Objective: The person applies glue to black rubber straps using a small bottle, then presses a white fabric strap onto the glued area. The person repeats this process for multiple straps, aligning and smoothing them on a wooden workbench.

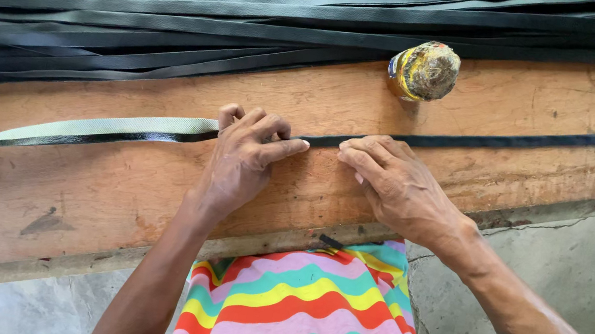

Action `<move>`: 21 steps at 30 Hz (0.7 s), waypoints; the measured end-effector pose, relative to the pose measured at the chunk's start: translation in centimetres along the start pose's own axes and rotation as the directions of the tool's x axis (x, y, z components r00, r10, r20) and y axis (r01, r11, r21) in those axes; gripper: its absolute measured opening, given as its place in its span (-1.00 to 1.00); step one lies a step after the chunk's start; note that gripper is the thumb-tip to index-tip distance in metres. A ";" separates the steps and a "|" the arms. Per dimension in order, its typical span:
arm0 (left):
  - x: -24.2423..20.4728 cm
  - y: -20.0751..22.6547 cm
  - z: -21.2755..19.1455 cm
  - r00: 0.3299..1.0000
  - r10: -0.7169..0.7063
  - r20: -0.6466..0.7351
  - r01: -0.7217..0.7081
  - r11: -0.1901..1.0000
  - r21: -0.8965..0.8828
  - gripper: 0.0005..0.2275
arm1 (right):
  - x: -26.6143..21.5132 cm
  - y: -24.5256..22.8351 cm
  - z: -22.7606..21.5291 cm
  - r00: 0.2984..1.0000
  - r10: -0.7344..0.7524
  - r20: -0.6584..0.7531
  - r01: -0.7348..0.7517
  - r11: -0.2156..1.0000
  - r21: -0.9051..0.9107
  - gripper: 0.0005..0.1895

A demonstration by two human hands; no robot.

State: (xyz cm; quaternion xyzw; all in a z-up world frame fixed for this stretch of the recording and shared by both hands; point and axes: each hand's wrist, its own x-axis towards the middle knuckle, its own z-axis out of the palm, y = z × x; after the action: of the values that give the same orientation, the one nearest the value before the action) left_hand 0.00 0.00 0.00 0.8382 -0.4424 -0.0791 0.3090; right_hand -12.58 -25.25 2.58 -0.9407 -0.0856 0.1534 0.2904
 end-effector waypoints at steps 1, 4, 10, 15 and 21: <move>0.0 0.1 -0.1 1.000 0.010 -0.004 -0.010 1.000 0.013 -0.58 | 0.2 -0.5 -0.3 1.000 -0.024 -0.017 0.024 0.999 -0.023 -0.48; 0.2 0.4 -0.4 0.999 0.049 -0.023 -0.048 0.998 0.045 -0.59 | 1.1 -1.9 -0.8 0.989 -0.132 -0.069 0.122 0.983 -0.134 -0.42; -0.8 0.6 -1.7 0.990 0.115 -0.083 -0.106 0.989 0.101 -0.52 | 2.2 -4.4 -0.1 0.963 -0.261 -0.067 0.240 0.944 -0.227 -0.55; -1.4 -0.9 -2.9 0.990 0.023 -0.138 -0.026 1.000 -0.016 -0.51 | 2.6 -4.1 -0.8 0.966 -0.256 -0.025 0.243 0.942 -0.232 -0.64; -1.9 -1.1 -2.8 0.994 0.004 -0.113 -0.003 1.000 0.011 -0.51 | 2.8 -3.9 -1.1 0.955 -0.293 -0.044 0.280 0.941 -0.190 -0.56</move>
State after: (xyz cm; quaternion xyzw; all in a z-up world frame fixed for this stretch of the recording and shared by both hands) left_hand 0.74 3.16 1.30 0.8423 -0.4260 -0.0285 0.3291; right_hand -9.84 -21.93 5.02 -0.9456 -0.2249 0.0671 0.2253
